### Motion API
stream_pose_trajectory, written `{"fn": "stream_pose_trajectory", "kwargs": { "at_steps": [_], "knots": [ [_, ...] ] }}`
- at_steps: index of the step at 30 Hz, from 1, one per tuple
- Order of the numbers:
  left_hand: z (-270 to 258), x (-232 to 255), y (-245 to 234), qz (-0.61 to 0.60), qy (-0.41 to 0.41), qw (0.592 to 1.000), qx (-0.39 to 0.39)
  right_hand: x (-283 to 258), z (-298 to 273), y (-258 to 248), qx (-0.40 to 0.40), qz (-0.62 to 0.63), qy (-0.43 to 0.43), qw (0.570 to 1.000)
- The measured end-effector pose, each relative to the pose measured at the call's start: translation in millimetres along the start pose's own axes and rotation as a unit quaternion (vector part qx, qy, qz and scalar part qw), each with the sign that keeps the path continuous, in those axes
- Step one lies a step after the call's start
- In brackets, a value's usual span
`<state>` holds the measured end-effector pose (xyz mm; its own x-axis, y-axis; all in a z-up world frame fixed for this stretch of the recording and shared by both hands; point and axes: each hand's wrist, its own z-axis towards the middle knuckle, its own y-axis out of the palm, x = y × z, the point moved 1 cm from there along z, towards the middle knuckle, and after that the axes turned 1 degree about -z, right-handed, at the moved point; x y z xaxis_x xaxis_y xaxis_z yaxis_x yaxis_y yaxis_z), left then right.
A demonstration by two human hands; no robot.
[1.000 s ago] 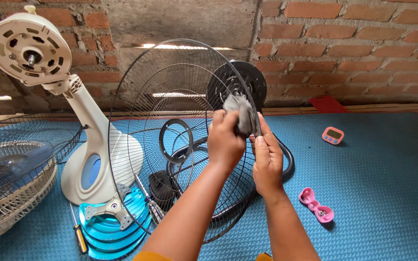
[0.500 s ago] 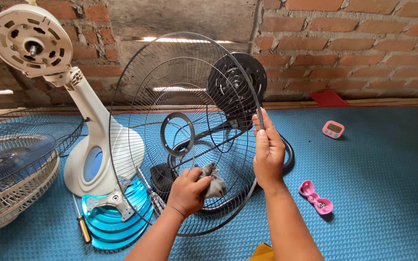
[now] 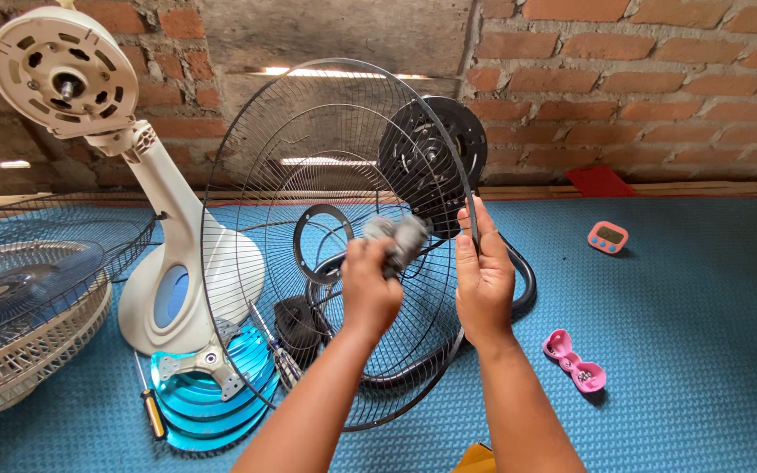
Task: The person wipes the front grill of a black electric fan with a cloth, then removes the grill and wipes the motor housing and stand. The person also wipes a metal bracket with a cloth.
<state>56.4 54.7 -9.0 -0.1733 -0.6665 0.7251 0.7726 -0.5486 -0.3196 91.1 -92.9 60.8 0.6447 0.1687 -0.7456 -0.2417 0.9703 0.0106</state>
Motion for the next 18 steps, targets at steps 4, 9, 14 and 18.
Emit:
{"fn": "stream_pose_trajectory", "kwargs": {
  "at_steps": [4, 9, 14, 18],
  "knots": [
    [-43.0, 8.0, -9.7, 0.006, 0.107, 0.991, -0.082, 3.5, -1.6, -2.6, 0.002, 0.007, 0.007, 1.0],
    [-68.0, -32.6, -53.4, 0.12, 0.128, 0.96, -0.219, 2.5, -1.3, -3.6, 0.004, -0.016, 0.008, 1.0],
    [-81.0, -67.9, -94.4, 0.215, -0.013, 0.944, -0.25, -1.8, -3.8, -2.2, -0.002, -0.006, 0.004, 1.0],
    [-76.6, -54.8, -98.5, 0.142, -0.136, 0.963, -0.183, -3.1, -4.2, -0.6, 0.005, -0.021, 0.002, 1.0]
  ]
}}
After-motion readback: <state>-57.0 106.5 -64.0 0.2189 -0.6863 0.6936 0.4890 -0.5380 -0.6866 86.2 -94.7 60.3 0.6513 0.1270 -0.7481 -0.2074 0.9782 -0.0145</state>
